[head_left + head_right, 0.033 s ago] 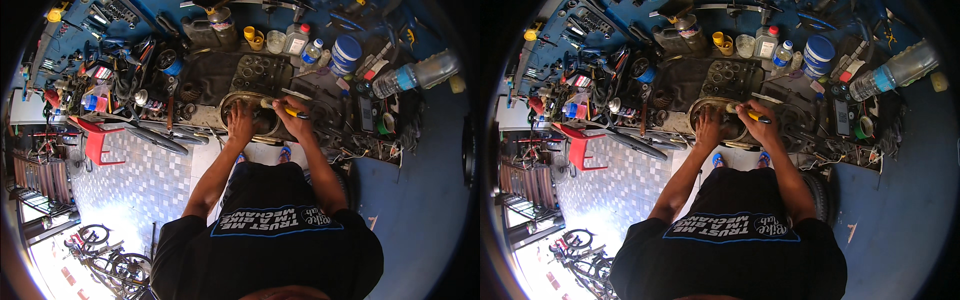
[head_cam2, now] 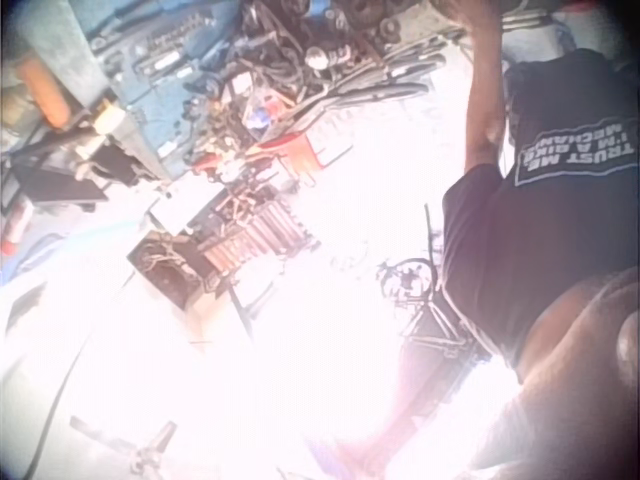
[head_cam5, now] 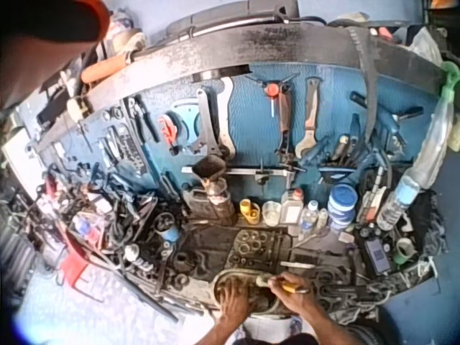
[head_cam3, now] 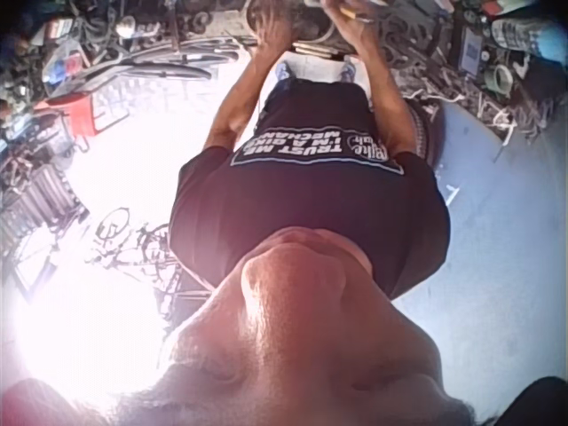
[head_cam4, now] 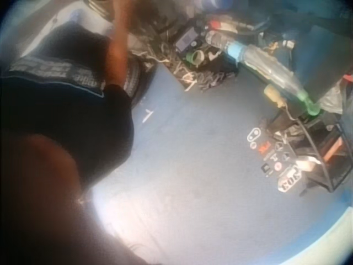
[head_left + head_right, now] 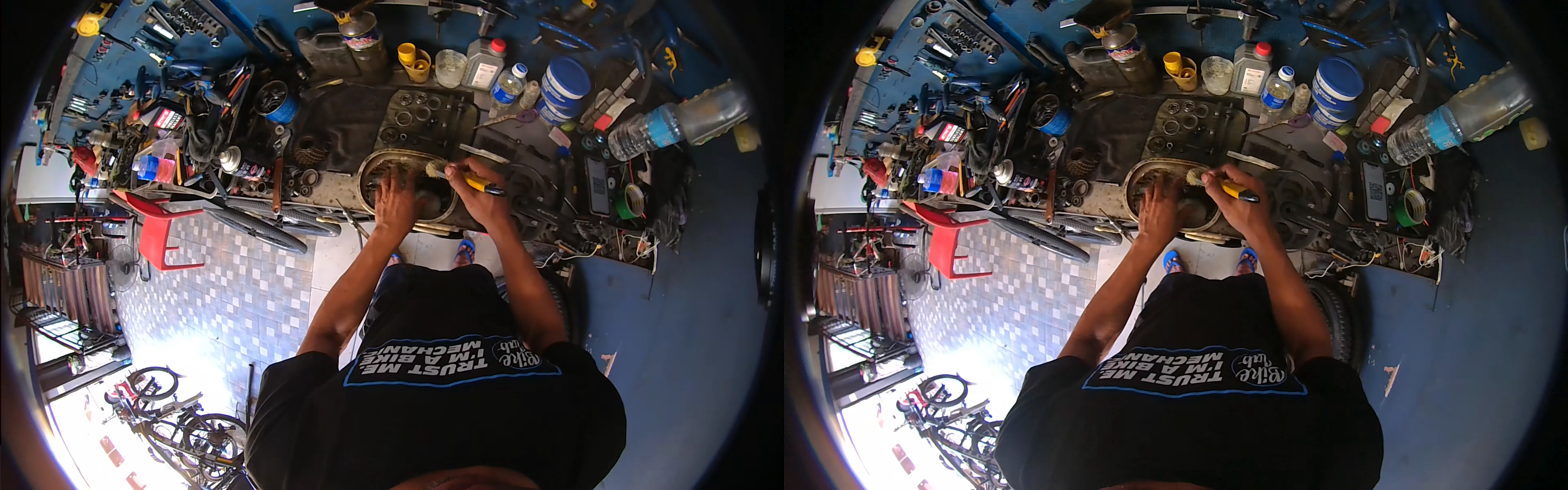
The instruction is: The person scrubs small mechanical parts in a metal tray using a yellow-handled brush. They repeatedly dip the brush into the tray and scrub the parts, then briefly pick up a small metal ring and inspect it before returning to scrubbing.
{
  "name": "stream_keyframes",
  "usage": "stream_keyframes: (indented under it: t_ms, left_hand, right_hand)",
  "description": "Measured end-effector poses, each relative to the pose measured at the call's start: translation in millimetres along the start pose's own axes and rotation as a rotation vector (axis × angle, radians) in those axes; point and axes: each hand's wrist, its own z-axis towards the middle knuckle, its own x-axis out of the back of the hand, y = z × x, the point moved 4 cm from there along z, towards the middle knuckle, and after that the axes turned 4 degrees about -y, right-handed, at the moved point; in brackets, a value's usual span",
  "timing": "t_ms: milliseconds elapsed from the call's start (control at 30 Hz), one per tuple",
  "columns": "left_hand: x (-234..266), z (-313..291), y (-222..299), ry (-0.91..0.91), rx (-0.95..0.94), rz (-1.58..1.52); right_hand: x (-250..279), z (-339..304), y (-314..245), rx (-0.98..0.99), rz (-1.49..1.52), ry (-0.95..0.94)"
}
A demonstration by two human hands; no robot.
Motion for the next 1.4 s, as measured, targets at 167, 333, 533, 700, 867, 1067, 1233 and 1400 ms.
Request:
stream_keyframes:
  t_ms: [167, 333, 533, 700, 867, 1067, 1233, 1400]
  left_hand:
    - [-8.4, 5.0, 13.3, 0.177, -0.207, 0.001]
    - [9.7, -4.8, 26.0, 0.230, -0.290, 0.031]
    - [14.6, 4.8, -25.3, 0.101, -0.295, 0.049]
    - [28.1, 8.5, -50.9, 0.107, -0.334, -0.015]
    - [42.4, 5.5, -49.8, 0.020, -0.234, 0.100]
    - [29.9, 15.8, -66.4, -0.050, -0.189, 0.065]
    - [46.0, 7.6, -51.1, -0.028, -0.268, 0.076]
    - [43.8, 16.2, -59.4, -0.067, -0.223, -0.035]
  right_hand:
    - [0.7, 0.9, 3.8, -0.014, -0.026, -0.009]
    - [2.3, -0.8, 13.7, -0.006, 0.018, -0.006]
    - [-0.9, -3.9, 9.1, -0.053, -0.032, -0.022]
    - [-3.2, -4.9, -0.3, -0.055, -0.065, -0.021]
    - [-4.8, -3.4, -0.7, -0.047, -0.081, -0.040]
    - [-6.5, -3.7, 2.2, -0.003, -0.047, -0.035]
    - [-1.4, -5.2, 0.7, -0.054, -0.105, -0.058]
    - [-5.9, -6.3, 4.2, 0.017, -0.042, -0.028]
